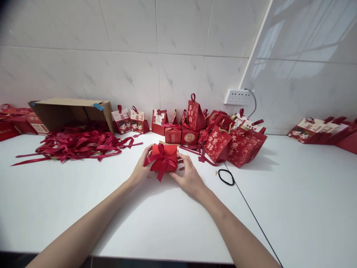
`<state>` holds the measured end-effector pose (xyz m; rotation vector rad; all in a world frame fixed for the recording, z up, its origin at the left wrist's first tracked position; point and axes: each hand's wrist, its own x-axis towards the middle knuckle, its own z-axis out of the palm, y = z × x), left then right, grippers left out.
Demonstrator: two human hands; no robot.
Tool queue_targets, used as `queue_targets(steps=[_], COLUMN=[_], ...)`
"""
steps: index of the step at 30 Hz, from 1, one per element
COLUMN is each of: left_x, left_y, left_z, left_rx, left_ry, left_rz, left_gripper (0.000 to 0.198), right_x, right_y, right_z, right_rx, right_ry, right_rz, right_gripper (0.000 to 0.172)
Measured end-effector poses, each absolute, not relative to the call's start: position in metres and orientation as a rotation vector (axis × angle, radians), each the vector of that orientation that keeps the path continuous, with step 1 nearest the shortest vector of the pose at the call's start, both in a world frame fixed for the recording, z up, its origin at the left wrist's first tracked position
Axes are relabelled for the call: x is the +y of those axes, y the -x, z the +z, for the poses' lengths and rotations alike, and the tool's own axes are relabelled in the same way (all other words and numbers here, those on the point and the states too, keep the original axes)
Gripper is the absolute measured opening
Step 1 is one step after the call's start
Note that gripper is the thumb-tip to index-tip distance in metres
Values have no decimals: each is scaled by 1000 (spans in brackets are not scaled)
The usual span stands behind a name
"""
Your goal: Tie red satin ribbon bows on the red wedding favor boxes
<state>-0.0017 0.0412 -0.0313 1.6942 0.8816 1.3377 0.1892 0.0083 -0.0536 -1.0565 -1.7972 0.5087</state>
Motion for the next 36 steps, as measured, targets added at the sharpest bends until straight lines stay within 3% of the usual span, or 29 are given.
queue_targets(steps=[8,11,15,18,25,29,36], left_x=[36,35,30,27,40,42,34], left_y=[1,0,-5,-8,1,3,-5], left_z=[-32,-35,-37,-38,-39,-32,-30], left_rx=[806,838,946,954,677,713,1087], left_ry=[-1720,-1733,-1712,-1688,-1544,-1407,-1709], left_rz=[1295,1321,1404,1416,1281,1247,1428], left_gripper=[56,63,58,59,72,66,50], right_x=[5,3,-1,-3,-3,-1,-1], right_y=[-191,-188,-184,-181,-178,-185,-186], right_z=[-50,-49,-48,-48,-48,-46,-48], right_rx=[-1662,-1805,-1966,-1992,-1827,-1893,-1955], right_ry=[999,1015,1051,1071,1203,1174,1117], right_rz=[745,711,627,603,537,481,492], right_gripper=[60,70,90,95,79,75,74])
